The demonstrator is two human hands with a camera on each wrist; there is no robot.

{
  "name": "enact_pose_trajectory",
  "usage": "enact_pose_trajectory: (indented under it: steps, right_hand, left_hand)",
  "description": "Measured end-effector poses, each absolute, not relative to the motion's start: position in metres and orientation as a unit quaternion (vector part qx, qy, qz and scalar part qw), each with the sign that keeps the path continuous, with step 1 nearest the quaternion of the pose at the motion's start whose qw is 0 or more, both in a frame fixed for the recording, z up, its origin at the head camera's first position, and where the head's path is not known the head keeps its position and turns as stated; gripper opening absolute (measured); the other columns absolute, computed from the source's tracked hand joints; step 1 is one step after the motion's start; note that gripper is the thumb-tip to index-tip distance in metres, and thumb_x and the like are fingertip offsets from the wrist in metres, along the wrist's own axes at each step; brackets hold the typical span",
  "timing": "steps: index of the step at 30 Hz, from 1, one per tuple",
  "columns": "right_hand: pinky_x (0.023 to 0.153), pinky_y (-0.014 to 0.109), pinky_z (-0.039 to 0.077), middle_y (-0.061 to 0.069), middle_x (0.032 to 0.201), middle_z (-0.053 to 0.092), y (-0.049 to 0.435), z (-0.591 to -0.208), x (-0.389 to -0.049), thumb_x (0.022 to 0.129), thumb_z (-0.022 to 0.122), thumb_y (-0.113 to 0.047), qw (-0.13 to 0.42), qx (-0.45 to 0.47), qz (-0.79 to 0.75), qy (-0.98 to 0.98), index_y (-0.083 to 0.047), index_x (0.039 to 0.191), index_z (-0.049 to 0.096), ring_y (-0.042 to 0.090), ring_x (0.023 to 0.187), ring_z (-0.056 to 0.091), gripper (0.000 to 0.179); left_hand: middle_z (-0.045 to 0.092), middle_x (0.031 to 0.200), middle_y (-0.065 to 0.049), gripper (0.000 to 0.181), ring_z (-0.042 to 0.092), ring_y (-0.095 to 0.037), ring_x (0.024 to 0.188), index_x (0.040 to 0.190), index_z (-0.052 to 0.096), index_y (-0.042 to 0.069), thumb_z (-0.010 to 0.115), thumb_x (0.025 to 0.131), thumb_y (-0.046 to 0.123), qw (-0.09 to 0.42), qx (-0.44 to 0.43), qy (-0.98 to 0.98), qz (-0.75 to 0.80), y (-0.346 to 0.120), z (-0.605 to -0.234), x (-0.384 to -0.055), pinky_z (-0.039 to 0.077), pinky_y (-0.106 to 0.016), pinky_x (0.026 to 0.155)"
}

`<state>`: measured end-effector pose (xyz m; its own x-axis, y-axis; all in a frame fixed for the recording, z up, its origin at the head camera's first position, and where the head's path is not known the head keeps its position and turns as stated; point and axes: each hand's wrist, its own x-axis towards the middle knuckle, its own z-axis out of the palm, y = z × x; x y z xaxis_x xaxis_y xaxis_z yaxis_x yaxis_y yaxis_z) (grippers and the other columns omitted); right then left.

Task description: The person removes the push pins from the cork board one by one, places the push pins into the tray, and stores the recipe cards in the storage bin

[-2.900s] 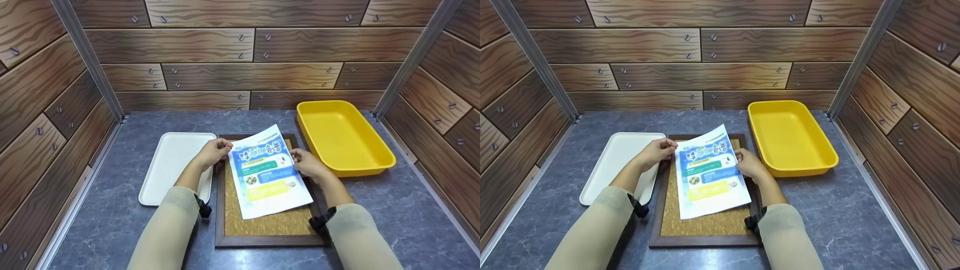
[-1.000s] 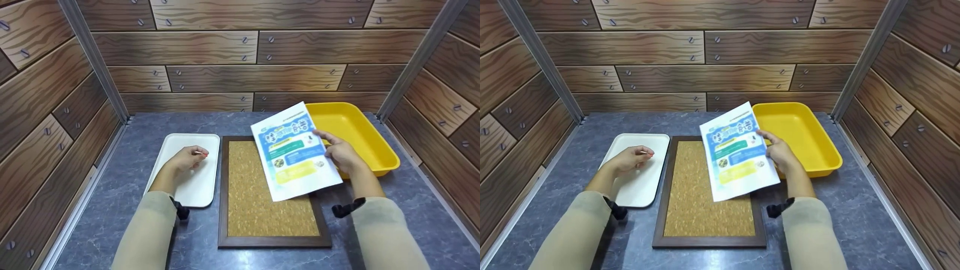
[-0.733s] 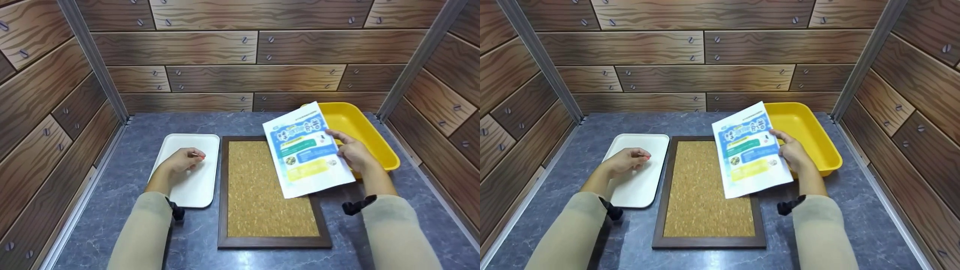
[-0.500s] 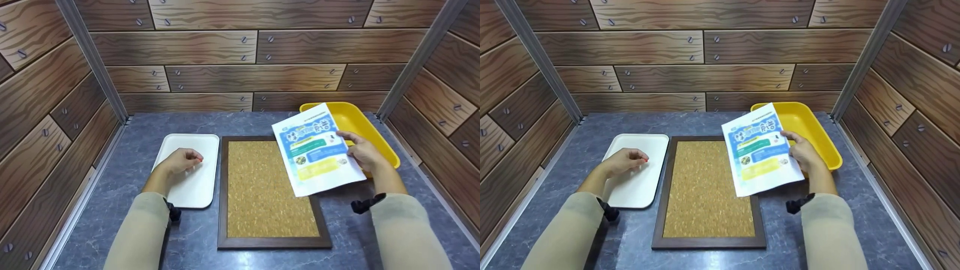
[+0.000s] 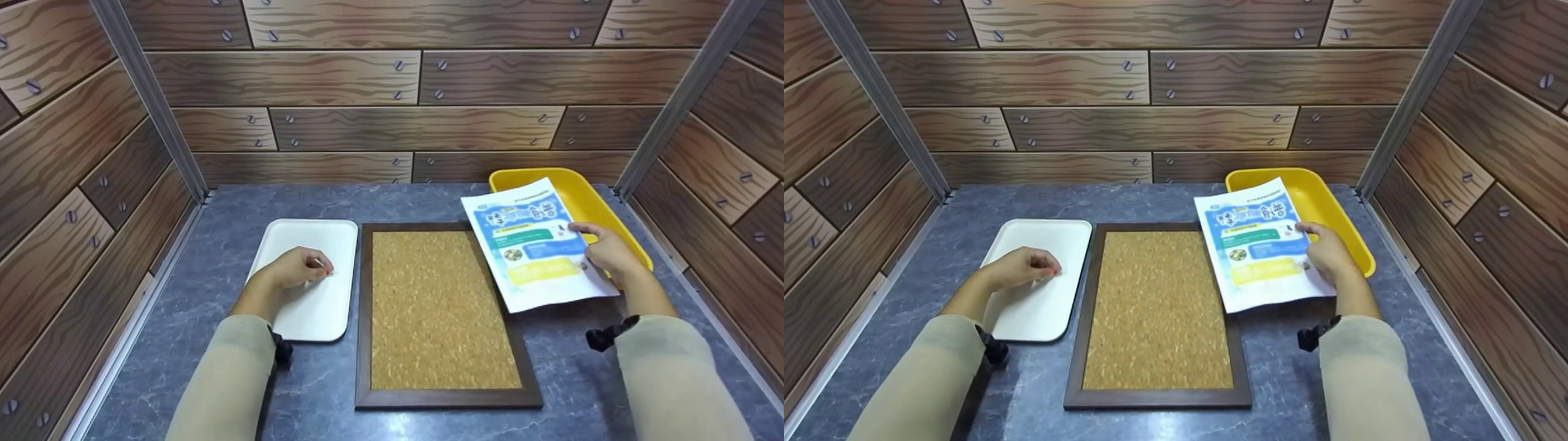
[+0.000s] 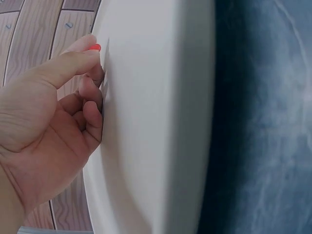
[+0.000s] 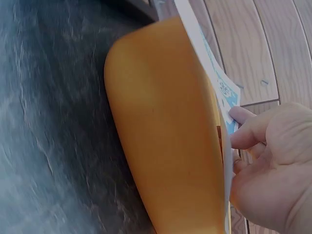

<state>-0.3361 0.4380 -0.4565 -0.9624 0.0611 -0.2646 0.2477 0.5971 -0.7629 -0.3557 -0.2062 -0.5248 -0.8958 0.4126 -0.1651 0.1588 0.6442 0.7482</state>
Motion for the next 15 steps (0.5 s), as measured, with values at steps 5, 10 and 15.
enact_pose_trajectory:
  steps: [5,10,15]
  right_hand:
    - [0.069,0.029,0.053,0.03,0.178,0.016,0.449,-0.456,-0.337,0.094,0.034,0.008,0.123,0.102,-0.419,0.894,-0.019,0.175,0.016,0.039,0.126,0.049,0.087]
    - [0.087,0.033,0.05,0.035,0.176,0.014,0.462,-0.453,-0.341,0.093,0.031,0.01,0.126,0.121,-0.401,0.899,-0.019,0.175,0.01,0.04,0.129,0.046,0.09]
    - [0.085,0.03,0.046,0.04,0.172,0.016,0.473,-0.453,-0.347,0.092,0.032,0.01,0.111,0.109,-0.366,0.918,-0.01,0.173,0.023,0.044,0.129,0.045,0.083]
  left_hand:
    - [0.077,0.101,-0.003,0.013,0.052,-0.009,0.077,0.11,0.081,0.006,0.07,0.104,0.009,0.159,0.16,0.895,0.386,-0.207,-0.526,-0.354,0.043,-0.022,0.068]
    - [0.078,0.102,-0.005,0.014,0.054,-0.008,0.08,0.11,0.081,0.005,0.069,0.103,0.006,0.145,0.178,0.896,0.38,-0.206,-0.528,-0.354,0.044,-0.022,0.072]
    - [0.076,0.097,-0.005,0.015,0.053,-0.008,0.079,0.108,0.081,0.004,0.068,0.102,0.002,0.138,0.179,0.9,0.372,-0.204,-0.529,-0.353,0.043,-0.021,0.072]
